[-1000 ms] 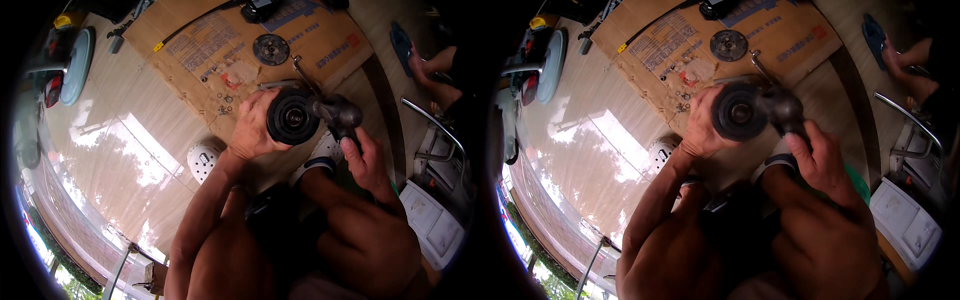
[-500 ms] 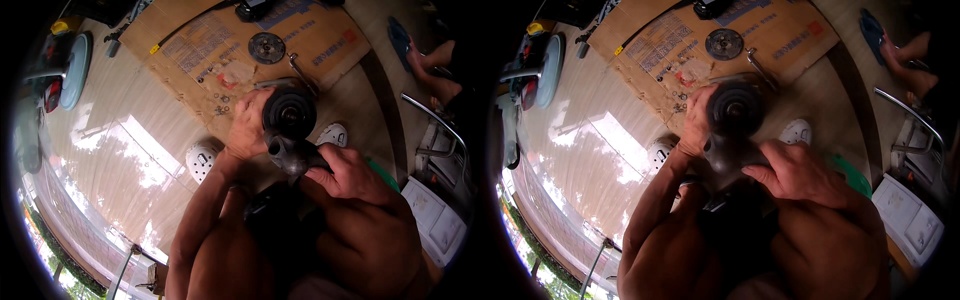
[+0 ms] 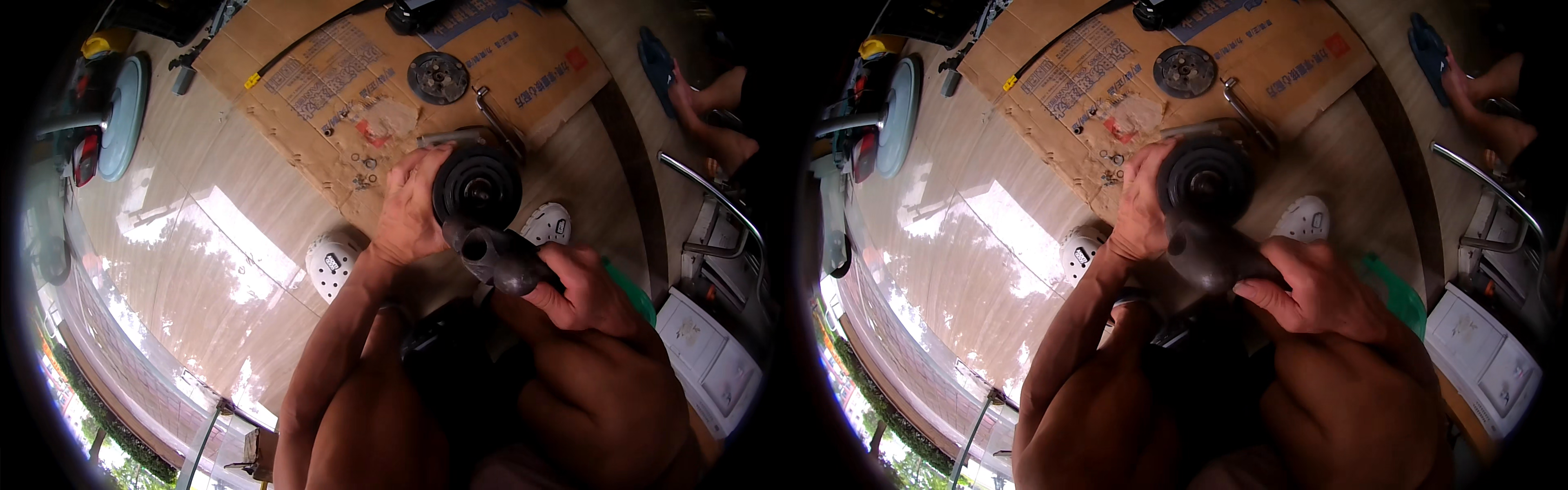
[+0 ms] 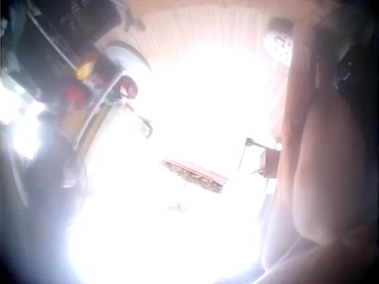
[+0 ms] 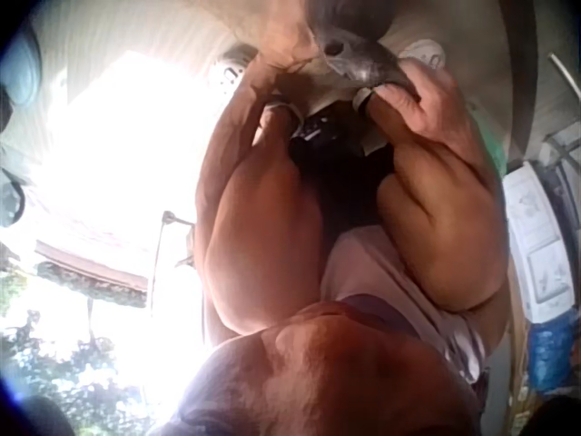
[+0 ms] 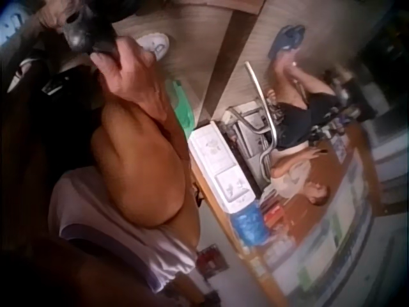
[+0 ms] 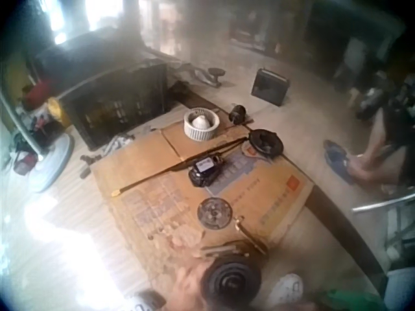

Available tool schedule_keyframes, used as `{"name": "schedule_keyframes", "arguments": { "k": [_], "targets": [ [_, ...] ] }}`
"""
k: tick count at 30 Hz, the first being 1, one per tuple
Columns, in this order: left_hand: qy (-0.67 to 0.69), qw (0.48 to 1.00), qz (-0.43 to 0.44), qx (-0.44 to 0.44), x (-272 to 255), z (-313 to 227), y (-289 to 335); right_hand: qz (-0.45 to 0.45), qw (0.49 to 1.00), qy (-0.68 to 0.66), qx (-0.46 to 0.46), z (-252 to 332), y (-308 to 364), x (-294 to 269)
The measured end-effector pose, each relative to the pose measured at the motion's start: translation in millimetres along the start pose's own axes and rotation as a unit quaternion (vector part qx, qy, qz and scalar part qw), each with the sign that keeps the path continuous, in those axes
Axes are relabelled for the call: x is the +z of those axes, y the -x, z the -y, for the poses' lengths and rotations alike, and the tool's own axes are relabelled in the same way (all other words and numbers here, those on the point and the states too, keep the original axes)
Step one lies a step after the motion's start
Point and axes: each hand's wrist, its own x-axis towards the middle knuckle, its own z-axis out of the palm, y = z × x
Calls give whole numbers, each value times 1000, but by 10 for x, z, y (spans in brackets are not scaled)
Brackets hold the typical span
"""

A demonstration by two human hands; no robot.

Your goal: The person disassembles a car compressor by removing a metal plate, tapping the central hub with a hammer, and then prying off the outer pulley assembly by hand.

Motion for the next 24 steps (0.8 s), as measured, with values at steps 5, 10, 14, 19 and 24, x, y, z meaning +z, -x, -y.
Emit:
{"name": "schedule_keyframes", "arguments": {
  "k": [5, 10, 14, 19, 24],
  "targets": [
    [-21, 999, 15, -44, 46, -76, -35, -125, 989, -71, 33, -151, 77, -125],
    [-30, 998, -8, -58, 39, -80, 95, -234, 938, -47, 252, -696, -478, -273],
    [-46, 995, 7, -87, 30, -110, 115, -253, 914, 139, 284, -1472, -823, -539],
    [-84, 993, 22, -74, -113, -140, 84, -220, 888, 250, 316, -1951, -1062, -587],
    [-60, 995, 38, -76, -113, -95, 119, -245, 882, 292, 277, -2283, -1147, -397]
  ]
}}
